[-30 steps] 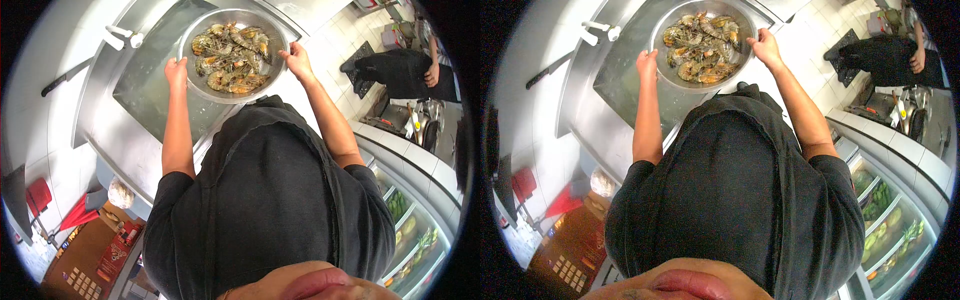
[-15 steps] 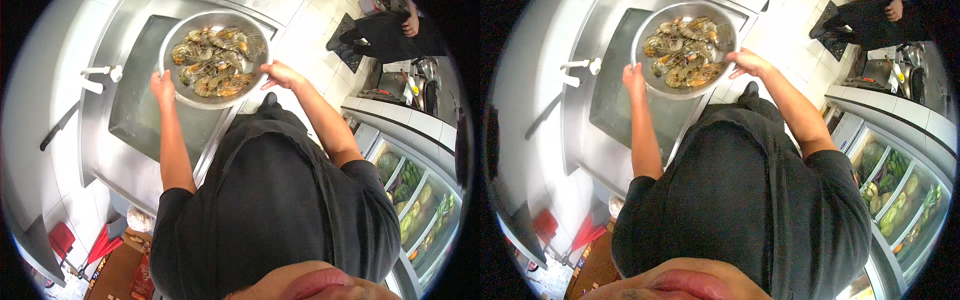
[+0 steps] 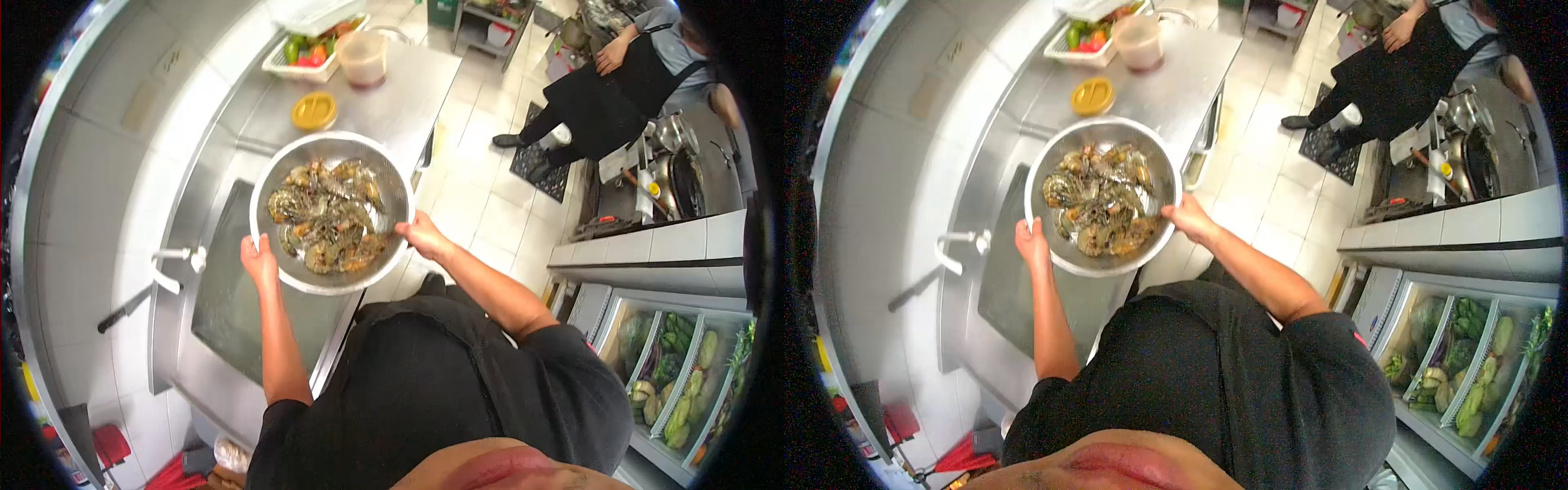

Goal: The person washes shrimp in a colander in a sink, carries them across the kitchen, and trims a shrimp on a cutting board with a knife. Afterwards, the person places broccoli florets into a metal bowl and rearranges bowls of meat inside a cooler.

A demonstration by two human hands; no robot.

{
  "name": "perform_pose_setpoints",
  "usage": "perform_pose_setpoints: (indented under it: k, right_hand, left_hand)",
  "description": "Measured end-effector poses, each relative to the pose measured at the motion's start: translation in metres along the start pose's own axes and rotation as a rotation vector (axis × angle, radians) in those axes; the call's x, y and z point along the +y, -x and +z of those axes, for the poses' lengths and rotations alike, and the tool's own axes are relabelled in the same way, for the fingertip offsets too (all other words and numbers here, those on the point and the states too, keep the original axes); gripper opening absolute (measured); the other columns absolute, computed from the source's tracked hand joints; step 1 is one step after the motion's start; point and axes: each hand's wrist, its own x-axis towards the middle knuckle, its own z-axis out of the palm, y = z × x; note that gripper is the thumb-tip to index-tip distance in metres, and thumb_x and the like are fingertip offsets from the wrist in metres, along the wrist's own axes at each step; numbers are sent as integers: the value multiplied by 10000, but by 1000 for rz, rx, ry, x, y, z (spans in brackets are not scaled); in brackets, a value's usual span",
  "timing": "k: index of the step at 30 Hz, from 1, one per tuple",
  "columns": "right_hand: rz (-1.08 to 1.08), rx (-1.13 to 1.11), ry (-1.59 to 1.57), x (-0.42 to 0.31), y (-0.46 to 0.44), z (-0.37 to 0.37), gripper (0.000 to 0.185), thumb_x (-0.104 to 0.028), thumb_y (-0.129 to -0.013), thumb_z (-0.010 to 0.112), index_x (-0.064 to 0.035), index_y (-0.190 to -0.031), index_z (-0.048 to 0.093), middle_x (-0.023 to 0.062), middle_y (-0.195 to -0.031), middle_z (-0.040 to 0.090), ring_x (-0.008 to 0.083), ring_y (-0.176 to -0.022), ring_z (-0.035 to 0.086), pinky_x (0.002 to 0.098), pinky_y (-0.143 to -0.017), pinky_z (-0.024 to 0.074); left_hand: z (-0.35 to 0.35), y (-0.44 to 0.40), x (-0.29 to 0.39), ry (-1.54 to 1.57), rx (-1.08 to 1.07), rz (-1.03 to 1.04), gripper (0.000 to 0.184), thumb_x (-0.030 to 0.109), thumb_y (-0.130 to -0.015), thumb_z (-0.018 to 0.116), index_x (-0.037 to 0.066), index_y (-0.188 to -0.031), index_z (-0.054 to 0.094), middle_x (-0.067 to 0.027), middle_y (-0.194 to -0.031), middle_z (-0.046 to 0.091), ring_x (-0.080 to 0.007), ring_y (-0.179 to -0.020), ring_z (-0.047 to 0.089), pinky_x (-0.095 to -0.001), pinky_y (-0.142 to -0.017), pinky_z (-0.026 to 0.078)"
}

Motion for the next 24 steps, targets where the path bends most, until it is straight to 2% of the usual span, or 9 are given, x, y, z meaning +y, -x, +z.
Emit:
perform_pose_setpoints:
  k: [3, 4, 7, 11, 12, 15, 18, 21, 24]
  right_hand:
    - [-20, 19, -121, -16, -16, -31, 517, -4, -766, 502, -12, -1280, 448, 134, -987, 599, 237, -812, 634, 354, -608, 573]
    - [-38, 30, -209, -23, -19, -45, 536, 2, -763, 492, -23, -1294, 426, 130, -980, 595, 238, -787, 640, 360, -570, 579]
    - [-9, 37, -232, -41, -37, -108, 584, 16, -751, 483, -44, -1322, 376, 136, -984, 597, 249, -751, 648, 413, -551, 586]
    - [-23, 144, -288, -62, -56, -180, 593, 25, -745, 469, -74, -1321, 368, 142, -984, 600, 279, -727, 670, 425, -545, 604]
    - [-54, 150, -323, -69, -60, -196, 600, 32, -735, 468, -71, -1316, 360, 146, -966, 599, 288, -726, 676, 430, -532, 610]
    - [-65, 205, -376, -76, -86, -248, 607, 37, -723, 467, -66, -1310, 352, 148, -957, 589, 280, -706, 672, 422, -513, 611]
    - [-145, 311, -381, -78, -104, -294, 650, 46, -692, 455, -58, -1319, 323, 158, -984, 567, 281, -731, 666, 424, -505, 613]
    - [-182, 406, -393, -94, -107, -336, 649, 47, -680, 441, -25, -1313, 313, 177, -1014, 566, 298, -756, 664, 428, -521, 617]
    - [-145, 435, -417, -116, -140, -373, 557, 40, -692, 446, 29, -1246, 384, 182, -990, 581, 287, -763, 665, 403, -545, 612]
  left_hand:
    - [52, -20, -1, 17, -78, -49, 93, 76, -873, 613, 0, -885, 560, 6, -748, 519, -87, -693, 452, -261, -631, 395]
    - [73, -22, 6, -87, -92, -53, 104, 84, -866, 615, -5, -897, 571, -5, -758, 556, -92, -695, 480, -266, -639, 411]
    - [147, -20, 19, 73, -137, -81, 106, 76, -856, 621, -9, -908, 584, -31, -802, 601, -107, -716, 518, -275, -668, 434]
    - [239, -30, 44, 51, -206, -70, 206, 82, -857, 627, -25, -1029, 591, -82, -921, 656, -146, -827, 590, -286, -767, 462]
    - [259, -36, 52, 119, -299, -177, 309, 106, -864, 633, -40, -1128, 563, -101, -960, 661, -171, -876, 608, -293, -810, 465]
    - [334, -54, 40, 192, -337, -146, 376, 152, -883, 629, -14, -1207, 533, -78, -917, 657, -152, -814, 605, -288, -719, 491]
    - [373, -51, 88, 226, -538, -255, 416, 195, -901, 613, 33, -1268, 505, -47, -898, 642, -107, -759, 577, -258, -596, 483]
    - [420, -46, 99, 324, -567, -273, 388, 207, -913, 597, 68, -1265, 513, -10, -864, 612, -68, -716, 539, -226, -521, 447]
    - [470, -73, 95, 389, -616, -225, 371, 198, -912, 589, 66, -1253, 521, 3, -833, 585, -82, -699, 538, -240, -540, 457]
